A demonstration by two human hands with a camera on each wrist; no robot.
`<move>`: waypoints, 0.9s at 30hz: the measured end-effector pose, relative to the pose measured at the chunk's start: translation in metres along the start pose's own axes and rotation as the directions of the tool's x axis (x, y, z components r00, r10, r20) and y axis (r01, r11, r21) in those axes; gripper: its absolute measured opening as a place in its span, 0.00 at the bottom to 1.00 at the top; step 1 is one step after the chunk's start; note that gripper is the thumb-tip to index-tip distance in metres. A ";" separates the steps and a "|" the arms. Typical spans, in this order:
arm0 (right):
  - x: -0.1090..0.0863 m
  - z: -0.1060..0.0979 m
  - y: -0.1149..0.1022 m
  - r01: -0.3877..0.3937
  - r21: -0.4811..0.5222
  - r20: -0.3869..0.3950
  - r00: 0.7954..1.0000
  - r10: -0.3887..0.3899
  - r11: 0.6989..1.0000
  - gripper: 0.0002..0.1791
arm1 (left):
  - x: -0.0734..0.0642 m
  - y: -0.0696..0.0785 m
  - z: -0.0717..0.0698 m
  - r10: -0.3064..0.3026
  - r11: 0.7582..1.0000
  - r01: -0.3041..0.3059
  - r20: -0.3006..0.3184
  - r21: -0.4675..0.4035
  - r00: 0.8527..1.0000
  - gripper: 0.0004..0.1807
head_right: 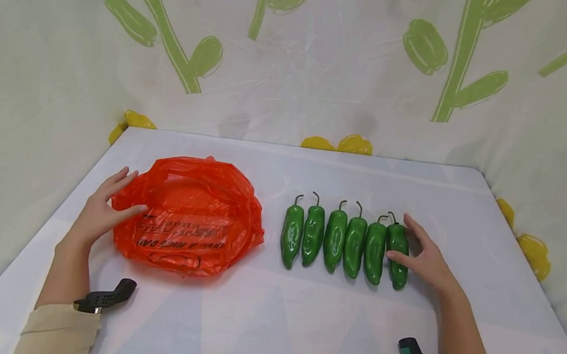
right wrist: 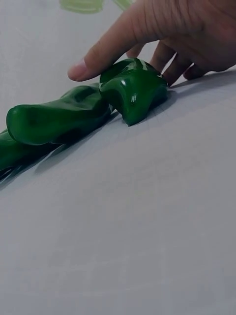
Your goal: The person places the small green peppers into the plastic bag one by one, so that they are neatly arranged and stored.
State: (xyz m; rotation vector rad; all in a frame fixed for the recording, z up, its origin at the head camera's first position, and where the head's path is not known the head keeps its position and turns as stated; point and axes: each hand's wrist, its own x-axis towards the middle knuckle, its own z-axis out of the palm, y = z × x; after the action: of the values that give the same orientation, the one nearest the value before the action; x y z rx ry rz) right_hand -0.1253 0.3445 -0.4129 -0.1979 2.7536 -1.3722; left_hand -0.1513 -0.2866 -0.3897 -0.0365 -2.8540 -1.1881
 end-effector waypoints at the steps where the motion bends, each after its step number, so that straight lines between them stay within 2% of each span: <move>1: -0.001 0.000 0.000 -0.004 -0.003 -0.002 1.000 0.004 1.000 0.50 | 0.000 0.000 0.000 0.011 1.000 -0.011 0.001 -0.006 1.000 0.43; 5: -0.002 -0.002 -0.001 -0.040 -0.023 0.004 0.999 0.040 0.999 0.48 | 0.001 -0.001 0.001 0.036 0.999 -0.035 0.013 -0.022 0.999 0.37; 8: -0.003 -0.003 -0.002 -0.071 -0.054 0.014 0.997 0.072 0.996 0.46 | 0.001 -0.004 0.001 0.027 0.999 -0.025 0.029 -0.043 0.999 0.35; 15: -0.003 -0.006 -0.008 -0.077 -0.153 0.008 0.997 0.080 0.985 0.42 | 0.000 -0.012 0.002 0.002 0.984 0.006 0.045 -0.177 0.999 0.34; 18: -0.004 -0.007 -0.010 -0.073 -0.140 0.007 0.997 0.074 0.987 0.39 | 0.000 -0.017 0.002 -0.041 0.972 0.055 0.063 -0.230 0.997 0.35; 22: -0.004 -0.006 -0.013 -0.079 -0.177 -0.031 0.997 0.075 0.981 0.35 | -0.002 -0.022 0.002 -0.125 0.953 0.148 0.102 -0.265 0.987 0.35; 27: -0.005 -0.005 -0.013 -0.115 -0.224 -0.103 0.990 0.094 0.968 0.31 | -0.005 -0.024 0.000 -0.155 0.945 0.191 0.153 -0.264 0.976 0.37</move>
State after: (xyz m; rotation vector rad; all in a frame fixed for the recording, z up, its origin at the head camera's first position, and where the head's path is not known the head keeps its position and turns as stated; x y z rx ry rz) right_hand -0.1200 0.3410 -0.3994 0.0016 2.9476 -1.0627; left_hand -0.1477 -0.3033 -0.4069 0.1350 -2.8211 -1.6753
